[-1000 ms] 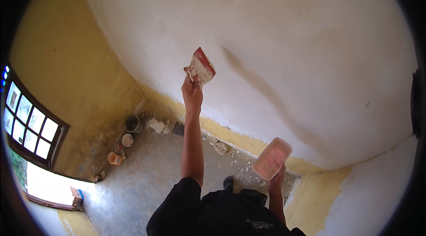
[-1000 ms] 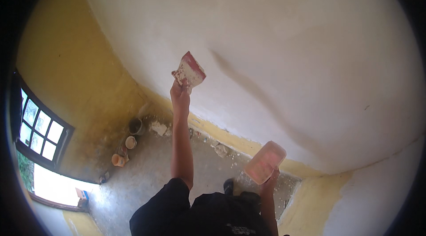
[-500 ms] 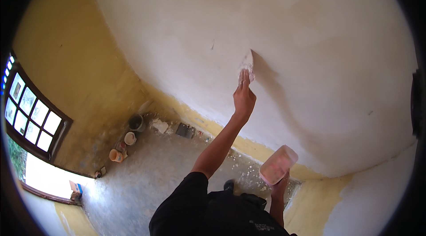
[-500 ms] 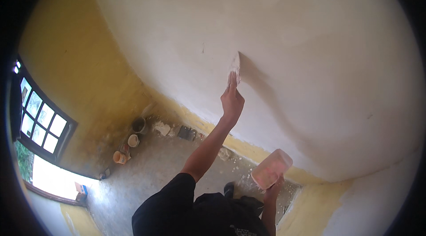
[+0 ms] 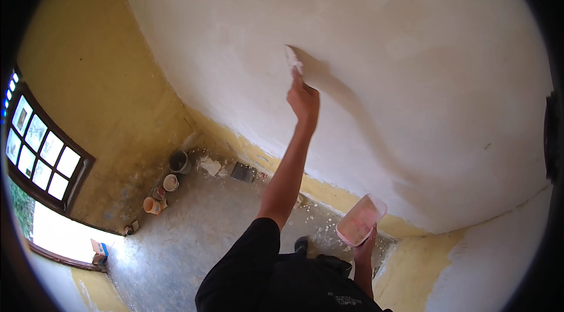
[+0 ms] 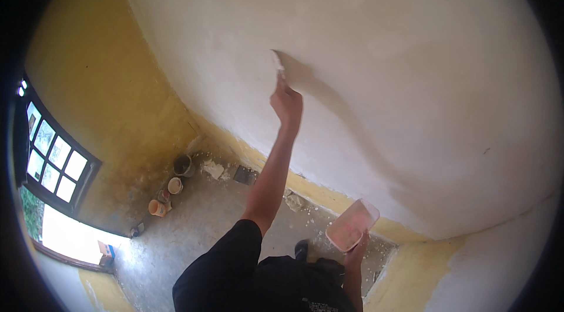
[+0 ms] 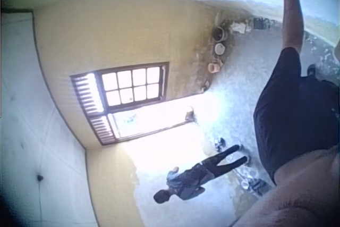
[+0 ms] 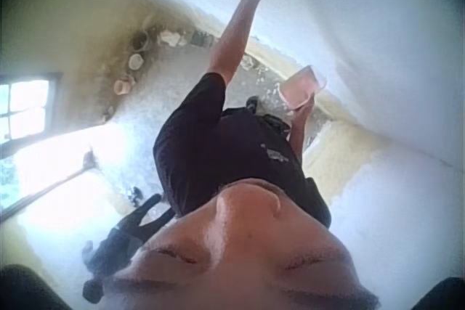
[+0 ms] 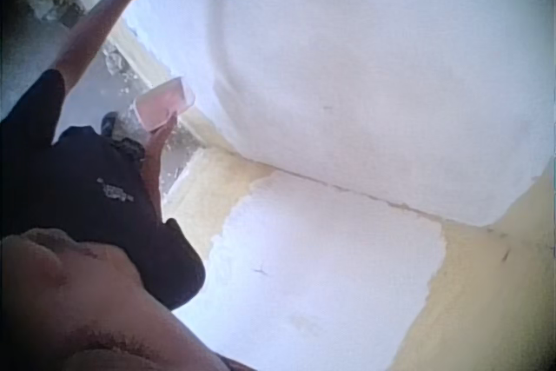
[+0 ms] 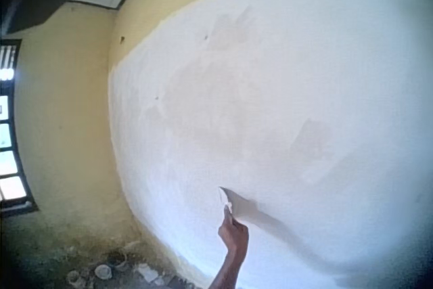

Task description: The person applies plaster to a wall using a putty knife and a plastic container holding the plaster mixture.

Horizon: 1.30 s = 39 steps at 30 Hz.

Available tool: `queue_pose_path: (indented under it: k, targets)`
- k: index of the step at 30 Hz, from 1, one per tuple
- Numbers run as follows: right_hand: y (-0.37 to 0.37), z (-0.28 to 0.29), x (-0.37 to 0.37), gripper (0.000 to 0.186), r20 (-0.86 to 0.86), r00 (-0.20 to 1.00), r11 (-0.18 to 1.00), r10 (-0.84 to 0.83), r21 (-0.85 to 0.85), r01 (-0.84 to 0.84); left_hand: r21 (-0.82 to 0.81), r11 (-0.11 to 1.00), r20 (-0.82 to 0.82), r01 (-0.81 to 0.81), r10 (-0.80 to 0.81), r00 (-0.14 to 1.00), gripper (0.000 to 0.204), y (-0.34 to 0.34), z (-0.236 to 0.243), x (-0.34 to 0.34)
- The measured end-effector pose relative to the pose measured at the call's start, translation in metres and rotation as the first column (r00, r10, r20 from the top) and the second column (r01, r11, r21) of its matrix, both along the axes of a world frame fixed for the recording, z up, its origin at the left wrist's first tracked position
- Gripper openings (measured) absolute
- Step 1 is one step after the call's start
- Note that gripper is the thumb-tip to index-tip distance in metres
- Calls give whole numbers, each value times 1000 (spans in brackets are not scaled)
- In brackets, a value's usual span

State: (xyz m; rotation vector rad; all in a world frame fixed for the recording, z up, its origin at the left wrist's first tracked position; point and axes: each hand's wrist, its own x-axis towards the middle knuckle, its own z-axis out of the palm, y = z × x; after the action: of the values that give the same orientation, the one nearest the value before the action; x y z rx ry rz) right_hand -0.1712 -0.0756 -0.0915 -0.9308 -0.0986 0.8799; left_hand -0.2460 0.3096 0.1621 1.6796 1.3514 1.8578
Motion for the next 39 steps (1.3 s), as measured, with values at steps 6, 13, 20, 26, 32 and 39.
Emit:
queue_pose_path:
  k: [6, 13, 20, 26, 32, 39]
  targets:
    - [-1, -6, 8, 55, 15, 998, 998, 64, -1, -64, 69, 937, -188, 341, -324, 927, 50, -69, -46, 14]
    - [-1, 27, 1, 56, 52, 996, 997, 69, -25, -67, 124, 992, 43, 20, -26, 999, 46, 3, -18, -17]
    - [-4, 10, 5, 57, 64, 998, 999, -12, -37, 14, 151, 945, -366, 290, -220, 904, 69, -43, -111, 45]
    - [-1, 10, 7, 57, 125, 991, 998, 58, -42, -53, 155, 976, -28, 155, -152, 988, 53, -67, -138, 2]
    - [-4, 9, 3, 55, 59, 997, 998, 41, -49, -38, -83, 995, 286, -57, 78, 955, 30, 55, -41, -65]
    - [-10, -4, 5, 53, 29, 1000, 1000, -2, 1, 2, 85, 994, 120, -64, 53, 991, 46, 2, 8, 8]
